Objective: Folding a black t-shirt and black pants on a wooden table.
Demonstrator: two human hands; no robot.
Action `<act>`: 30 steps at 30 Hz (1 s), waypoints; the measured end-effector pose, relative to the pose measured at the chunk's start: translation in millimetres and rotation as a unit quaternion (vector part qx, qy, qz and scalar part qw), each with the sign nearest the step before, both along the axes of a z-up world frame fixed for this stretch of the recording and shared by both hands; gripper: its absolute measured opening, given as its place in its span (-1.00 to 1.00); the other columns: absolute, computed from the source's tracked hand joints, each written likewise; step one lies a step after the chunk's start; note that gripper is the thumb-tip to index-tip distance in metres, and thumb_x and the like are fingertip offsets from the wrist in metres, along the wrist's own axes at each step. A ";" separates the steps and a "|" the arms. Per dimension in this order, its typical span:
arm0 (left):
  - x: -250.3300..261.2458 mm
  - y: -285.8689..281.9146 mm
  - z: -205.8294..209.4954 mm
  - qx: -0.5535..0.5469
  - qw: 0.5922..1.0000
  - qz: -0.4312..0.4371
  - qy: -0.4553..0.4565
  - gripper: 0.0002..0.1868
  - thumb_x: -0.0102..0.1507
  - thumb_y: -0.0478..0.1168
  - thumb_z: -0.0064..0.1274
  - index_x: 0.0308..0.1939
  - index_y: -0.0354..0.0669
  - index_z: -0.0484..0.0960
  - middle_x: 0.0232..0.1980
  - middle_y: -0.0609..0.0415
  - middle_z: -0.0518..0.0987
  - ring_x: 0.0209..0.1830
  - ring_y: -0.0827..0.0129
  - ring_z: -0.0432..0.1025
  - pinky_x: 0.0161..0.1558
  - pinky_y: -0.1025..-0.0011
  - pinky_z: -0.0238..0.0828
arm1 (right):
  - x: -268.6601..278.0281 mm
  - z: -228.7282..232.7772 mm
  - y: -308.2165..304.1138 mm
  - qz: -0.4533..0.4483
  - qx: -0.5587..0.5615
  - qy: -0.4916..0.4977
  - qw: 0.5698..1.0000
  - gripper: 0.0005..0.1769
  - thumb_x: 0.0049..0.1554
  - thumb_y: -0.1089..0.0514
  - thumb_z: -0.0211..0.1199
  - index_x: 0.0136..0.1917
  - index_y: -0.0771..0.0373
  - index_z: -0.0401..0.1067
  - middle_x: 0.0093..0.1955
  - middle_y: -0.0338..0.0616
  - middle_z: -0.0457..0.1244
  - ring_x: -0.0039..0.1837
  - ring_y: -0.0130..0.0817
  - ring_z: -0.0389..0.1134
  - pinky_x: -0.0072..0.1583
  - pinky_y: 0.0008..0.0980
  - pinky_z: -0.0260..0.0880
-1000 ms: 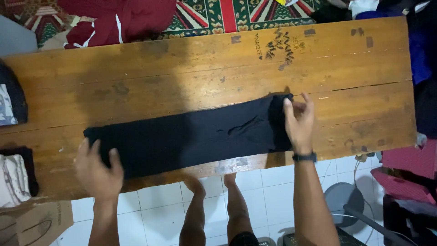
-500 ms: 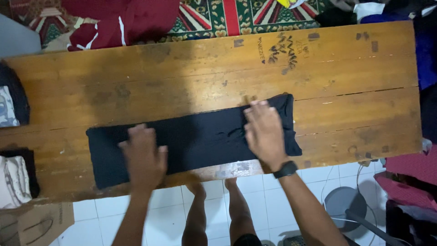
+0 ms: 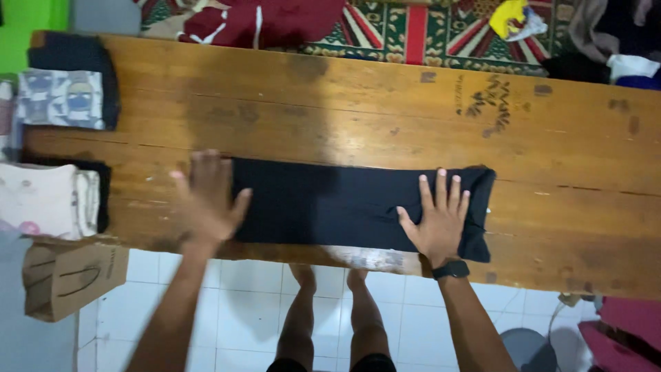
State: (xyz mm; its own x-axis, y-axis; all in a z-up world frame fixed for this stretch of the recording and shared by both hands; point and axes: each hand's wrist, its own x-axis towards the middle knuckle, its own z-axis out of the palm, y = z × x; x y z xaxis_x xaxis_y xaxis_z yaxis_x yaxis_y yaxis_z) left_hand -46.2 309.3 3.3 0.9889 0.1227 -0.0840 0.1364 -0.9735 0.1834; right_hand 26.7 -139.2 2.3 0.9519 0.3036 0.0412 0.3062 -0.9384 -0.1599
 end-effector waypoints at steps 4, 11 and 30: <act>8.8 -118.0 1.5 -0.075 0.986 -0.040 -0.142 -0.17 0.32 0.14 0.05 0.47 -0.42 0.29 0.58 -0.31 0.17 0.64 -0.17 -0.06 0.49 -0.38 -0.34 | -0.6 -3.5 3.8 0.015 0.016 -0.011 1.000 -0.11 0.13 -0.37 0.19 0.56 0.17 0.28 0.68 0.19 -0.05 0.67 0.28 -0.13 0.56 0.35 -0.20; 11.7 -108.3 -9.8 -0.073 0.991 -0.106 -0.016 -0.25 0.38 0.27 -0.08 0.55 0.09 0.14 0.68 -0.10 -0.13 0.71 -0.05 -0.20 0.55 -0.30 -0.28 | -0.4 1.9 4.4 -0.011 0.011 -0.019 1.000 -0.15 0.14 -0.32 0.24 0.54 0.19 0.32 0.70 0.14 -0.02 0.70 0.24 -0.10 0.60 0.29 -0.18; 56.5 -320.4 38.7 -0.280 0.937 -0.166 -0.131 -0.49 0.23 -0.09 0.27 0.20 -0.24 0.60 0.24 -0.07 0.54 0.26 0.09 0.39 0.32 0.04 0.23 | -49.1 47.9 -83.2 -0.260 0.179 0.089 0.945 -0.35 0.10 0.05 0.38 0.41 0.33 0.38 0.04 0.04 0.29 0.11 0.01 0.31 0.15 -0.07 0.30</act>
